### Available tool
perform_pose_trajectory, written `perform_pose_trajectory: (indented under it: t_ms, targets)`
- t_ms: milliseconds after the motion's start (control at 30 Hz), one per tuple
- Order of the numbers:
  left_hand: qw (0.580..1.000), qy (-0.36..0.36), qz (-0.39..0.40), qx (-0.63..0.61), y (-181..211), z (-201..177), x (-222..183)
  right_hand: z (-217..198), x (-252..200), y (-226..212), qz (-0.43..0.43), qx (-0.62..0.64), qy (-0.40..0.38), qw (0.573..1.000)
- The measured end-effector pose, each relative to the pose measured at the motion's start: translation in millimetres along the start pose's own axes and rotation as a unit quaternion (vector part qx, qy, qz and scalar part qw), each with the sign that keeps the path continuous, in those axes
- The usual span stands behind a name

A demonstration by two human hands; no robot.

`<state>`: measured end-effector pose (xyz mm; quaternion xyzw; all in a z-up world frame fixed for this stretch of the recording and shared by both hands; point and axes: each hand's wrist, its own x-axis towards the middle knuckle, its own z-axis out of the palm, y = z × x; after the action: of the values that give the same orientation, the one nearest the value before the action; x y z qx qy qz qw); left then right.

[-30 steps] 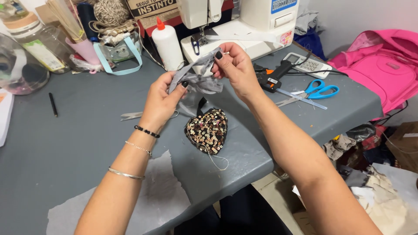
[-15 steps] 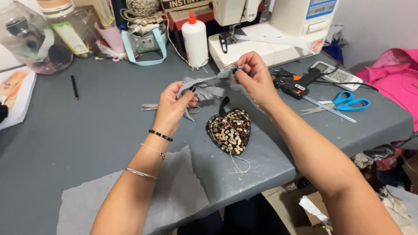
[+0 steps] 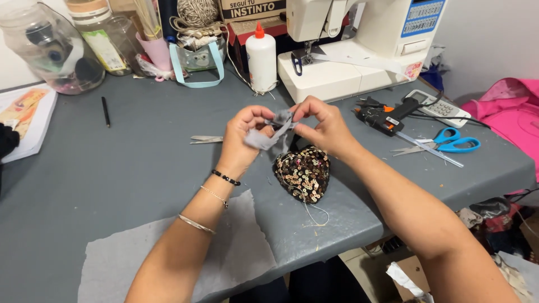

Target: Cutting a piece of grey fabric with scissors and assembling fabric scraps onto a heart-shaped ornament

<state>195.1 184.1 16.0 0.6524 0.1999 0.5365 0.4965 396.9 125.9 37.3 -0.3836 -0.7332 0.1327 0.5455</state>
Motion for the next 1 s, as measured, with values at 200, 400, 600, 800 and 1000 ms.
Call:
perform_pose_trajectory:
  t_ms: [200, 400, 600, 800, 1000]
  targets:
    - [1.000, -0.002, 0.008, 0.020, 3.0, -1.8, 1.4, -4.5, -0.4, 1.1, 0.030, 0.045, 0.023, 0.998]
    - [0.998, 0.036, -0.045, -0.011, -3.6, -5.0, 2.3, -2.5, -1.0, 0.8, 0.081, 0.097, 0.019, 0.992]
    - [0.997, 0.062, -0.039, -0.013, 7.5, -4.0, -0.8, -1.1, -0.8, 19.6, 0.083, 0.117, 0.048, 0.988]
    - [0.995, -0.100, -0.014, 0.000, 21.7, 5.9, -6.7, 1.7, -4.4, 30.0, 0.081, 0.119, 0.060, 0.988]
    - [0.997, -0.048, -0.053, -0.017, -3.8, -5.2, 4.2, 5.1, -3.5, 17.0, 0.112, 0.110, 0.055, 0.986]
